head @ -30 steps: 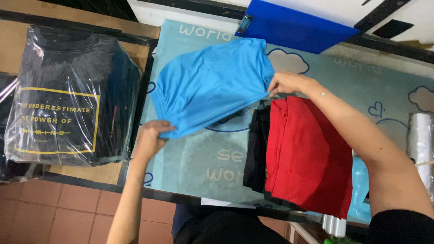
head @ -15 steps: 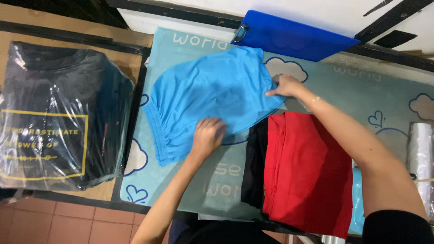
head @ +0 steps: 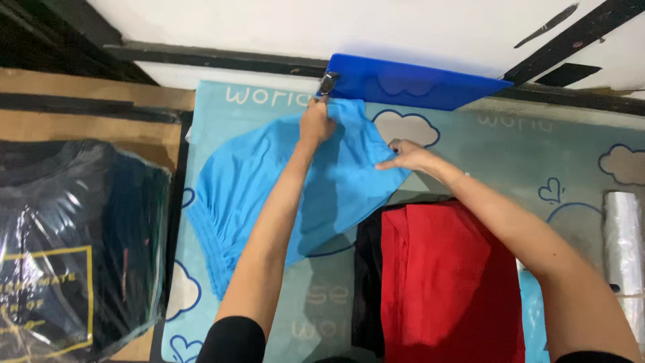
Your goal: The person folds a blue t-shirt and places it on the table. They then spray a stack of red and black t-shirts with a spray bottle and fold them. Finally, they place the folded shirts into a clear plastic bag and seal it.
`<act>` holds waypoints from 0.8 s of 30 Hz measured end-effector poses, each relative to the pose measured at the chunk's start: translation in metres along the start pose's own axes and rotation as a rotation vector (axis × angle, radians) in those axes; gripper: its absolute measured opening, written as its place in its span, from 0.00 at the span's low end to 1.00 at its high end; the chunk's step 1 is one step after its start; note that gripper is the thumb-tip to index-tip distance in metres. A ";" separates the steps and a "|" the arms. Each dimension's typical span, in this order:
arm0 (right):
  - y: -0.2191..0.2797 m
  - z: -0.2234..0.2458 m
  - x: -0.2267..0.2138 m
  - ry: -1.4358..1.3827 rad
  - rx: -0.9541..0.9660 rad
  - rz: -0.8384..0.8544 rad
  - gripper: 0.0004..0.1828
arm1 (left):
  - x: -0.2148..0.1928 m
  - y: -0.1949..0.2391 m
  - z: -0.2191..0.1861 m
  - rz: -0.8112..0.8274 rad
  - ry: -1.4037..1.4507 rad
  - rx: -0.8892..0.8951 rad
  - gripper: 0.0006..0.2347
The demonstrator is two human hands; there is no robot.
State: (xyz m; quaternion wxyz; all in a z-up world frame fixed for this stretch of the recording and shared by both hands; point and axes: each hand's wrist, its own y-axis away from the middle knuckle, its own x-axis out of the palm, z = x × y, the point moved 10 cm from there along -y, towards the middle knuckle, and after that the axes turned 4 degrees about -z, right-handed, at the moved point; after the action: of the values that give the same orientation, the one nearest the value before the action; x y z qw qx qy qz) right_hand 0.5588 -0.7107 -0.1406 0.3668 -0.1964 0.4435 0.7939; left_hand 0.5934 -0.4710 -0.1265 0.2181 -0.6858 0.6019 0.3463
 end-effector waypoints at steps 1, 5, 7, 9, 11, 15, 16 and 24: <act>-0.003 -0.002 -0.001 -0.005 0.003 -0.002 0.37 | 0.007 -0.004 0.001 0.005 -0.003 0.004 0.31; -0.006 -0.015 0.007 -0.241 0.074 0.055 0.27 | 0.014 -0.007 0.000 -0.037 0.066 0.035 0.22; -0.003 -0.014 0.008 -0.266 0.064 0.075 0.26 | 0.008 -0.003 -0.002 -0.045 0.130 0.032 0.17; 0.006 -0.011 0.011 -0.296 0.065 0.117 0.28 | 0.005 0.003 0.003 -0.018 0.393 -0.054 0.13; 0.010 -0.007 0.013 -0.297 0.077 0.111 0.29 | -0.008 0.010 0.001 -0.040 0.633 -0.023 0.12; 0.016 -0.004 0.009 -0.289 0.079 0.059 0.37 | -0.033 0.040 0.008 -0.174 0.456 -0.044 0.18; 0.015 -0.001 0.011 -0.284 0.075 0.061 0.37 | -0.027 0.058 0.007 -0.180 0.458 -0.047 0.18; 0.059 0.092 0.005 0.489 -0.022 0.060 0.29 | 0.088 0.172 0.020 0.155 0.890 -0.648 0.42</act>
State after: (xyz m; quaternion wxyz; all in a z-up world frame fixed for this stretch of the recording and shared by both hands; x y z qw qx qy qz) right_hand 0.5121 -0.6503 -0.0623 0.2226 -0.3734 0.5162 0.7379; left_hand 0.4244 -0.5474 -0.1841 -0.3054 -0.7515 0.5473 0.2059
